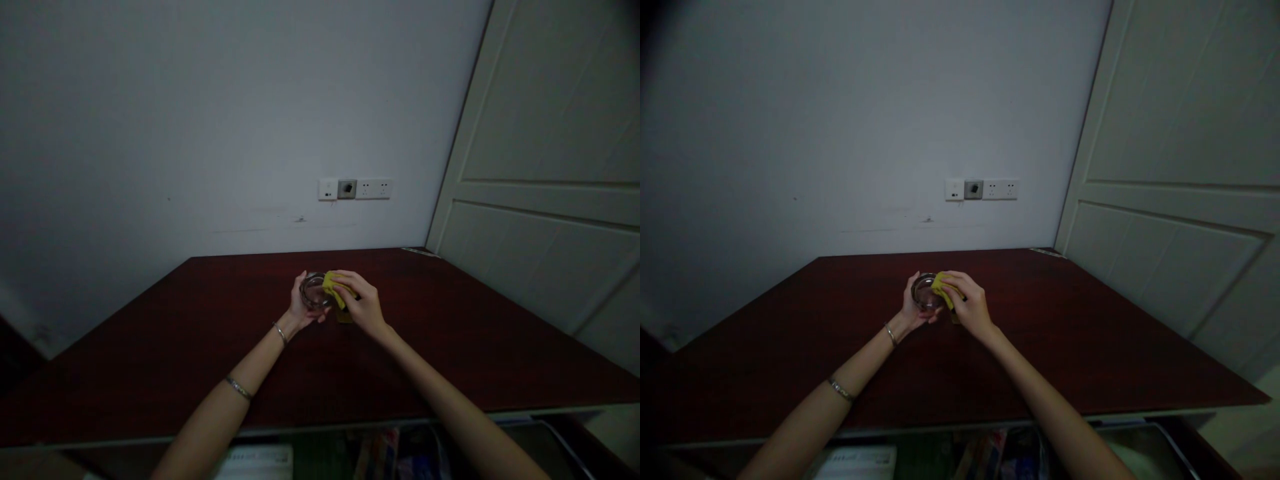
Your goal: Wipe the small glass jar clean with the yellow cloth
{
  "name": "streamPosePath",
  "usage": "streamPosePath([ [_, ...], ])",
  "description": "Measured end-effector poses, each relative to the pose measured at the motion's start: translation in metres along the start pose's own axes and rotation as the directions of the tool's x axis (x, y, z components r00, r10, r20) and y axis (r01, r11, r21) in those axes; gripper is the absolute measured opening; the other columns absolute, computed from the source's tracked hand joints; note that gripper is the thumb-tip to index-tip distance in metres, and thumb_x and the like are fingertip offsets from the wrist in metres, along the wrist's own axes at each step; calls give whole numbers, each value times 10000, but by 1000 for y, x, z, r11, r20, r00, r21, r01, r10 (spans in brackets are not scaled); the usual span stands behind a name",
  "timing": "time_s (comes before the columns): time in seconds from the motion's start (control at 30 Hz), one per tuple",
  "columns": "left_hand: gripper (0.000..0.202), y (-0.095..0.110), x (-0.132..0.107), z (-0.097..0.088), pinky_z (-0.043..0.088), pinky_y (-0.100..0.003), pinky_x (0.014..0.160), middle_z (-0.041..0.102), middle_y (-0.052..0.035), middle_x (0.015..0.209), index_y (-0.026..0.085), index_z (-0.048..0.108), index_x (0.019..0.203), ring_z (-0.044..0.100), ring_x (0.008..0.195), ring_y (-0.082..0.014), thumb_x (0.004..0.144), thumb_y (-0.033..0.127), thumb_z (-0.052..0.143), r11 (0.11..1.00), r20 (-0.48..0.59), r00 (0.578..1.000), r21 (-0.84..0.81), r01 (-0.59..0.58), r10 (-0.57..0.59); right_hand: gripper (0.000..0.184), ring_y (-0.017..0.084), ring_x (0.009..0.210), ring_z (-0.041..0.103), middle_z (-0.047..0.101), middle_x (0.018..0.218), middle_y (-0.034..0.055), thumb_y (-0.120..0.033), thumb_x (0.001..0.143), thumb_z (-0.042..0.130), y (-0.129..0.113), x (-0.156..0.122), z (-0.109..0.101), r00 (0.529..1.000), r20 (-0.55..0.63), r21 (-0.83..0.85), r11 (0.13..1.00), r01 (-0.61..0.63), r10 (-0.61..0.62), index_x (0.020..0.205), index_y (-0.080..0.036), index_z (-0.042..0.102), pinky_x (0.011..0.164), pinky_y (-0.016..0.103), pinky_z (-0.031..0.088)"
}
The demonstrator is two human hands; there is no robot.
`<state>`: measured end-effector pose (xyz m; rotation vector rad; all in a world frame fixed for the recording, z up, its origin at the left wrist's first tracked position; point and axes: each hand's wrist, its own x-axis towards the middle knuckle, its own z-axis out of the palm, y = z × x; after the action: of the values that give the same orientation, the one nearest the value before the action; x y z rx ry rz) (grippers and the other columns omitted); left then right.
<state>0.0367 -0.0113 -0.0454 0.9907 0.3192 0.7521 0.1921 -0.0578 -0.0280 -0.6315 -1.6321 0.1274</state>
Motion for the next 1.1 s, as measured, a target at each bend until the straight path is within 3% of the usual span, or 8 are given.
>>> streamPosePath([
  [0.13, 726, -2, 0, 5, 342, -220, 279, 601, -96, 498, 85, 631, 770, 302, 222, -59, 751, 706, 255, 997, 4, 1000, -71, -7, 8, 180, 200, 1007, 608, 640, 1056, 94, -167, 848, 531, -5, -7, 2, 998, -16, -39, 998, 53, -54, 971, -209, 656, 878, 384, 508],
  [0.23, 681, -3, 2, 8, 326, -217, 268, 598, -80, 493, 96, 631, 766, 334, 226, -75, 748, 693, 304, 989, -64, 997, -135, -54, 46, 212, 204, 1028, 593, 624, 1076, 100, -150, 852, 522, -9, -11, 3, 995, 1, -87, 991, 103, -104, 1019, -213, 636, 880, 388, 510],
  [0.5, 594, -4, 4, 4, 247, -209, 247, 535, -16, 420, 118, 604, 634, 336, 222, -83, 713, 676, 415, 957, -215, 975, -271, -106, 47, 331, 231, 1092, 532, 600, 1117, 118, -73, 818, 547, -7, -22, 3, 942, 154, -179, 930, 323, -298, 1122, -201, 575, 906, 452, 487],
  [0.63, 466, -4, 8, 5, 397, -222, 366, 636, -50, 563, 118, 623, 682, 554, 413, -139, 751, 553, 470, 918, -340, 931, -311, -248, 137, 385, 261, 1185, 469, 591, 1170, 136, -54, 845, 464, -6, -26, 3, 888, 291, -245, 869, 429, -356, 1198, -192, 532, 907, 489, 484],
  [0.73, 382, -3, 12, 8, 481, -232, 521, 669, -50, 633, 119, 632, 691, 613, 539, -144, 776, 461, 483, 875, -427, 880, -319, -363, 209, 391, 267, 1232, 423, 599, 1171, 140, -52, 857, 432, -10, -27, 4, 844, 372, -258, 831, 493, -385, 1220, -166, 519, 916, 474, 487],
  [1.1, 366, 5, 10, 17, 477, -226, 544, 663, -43, 615, 112, 621, 663, 605, 536, -136, 761, 446, 507, 860, -435, 862, -302, -411, 259, 330, 269, 1255, 405, 609, 1166, 146, -94, 875, 454, -11, -19, 7, 801, 395, -264, 780, 568, -450, 1183, -149, 560, 920, 458, 497],
])
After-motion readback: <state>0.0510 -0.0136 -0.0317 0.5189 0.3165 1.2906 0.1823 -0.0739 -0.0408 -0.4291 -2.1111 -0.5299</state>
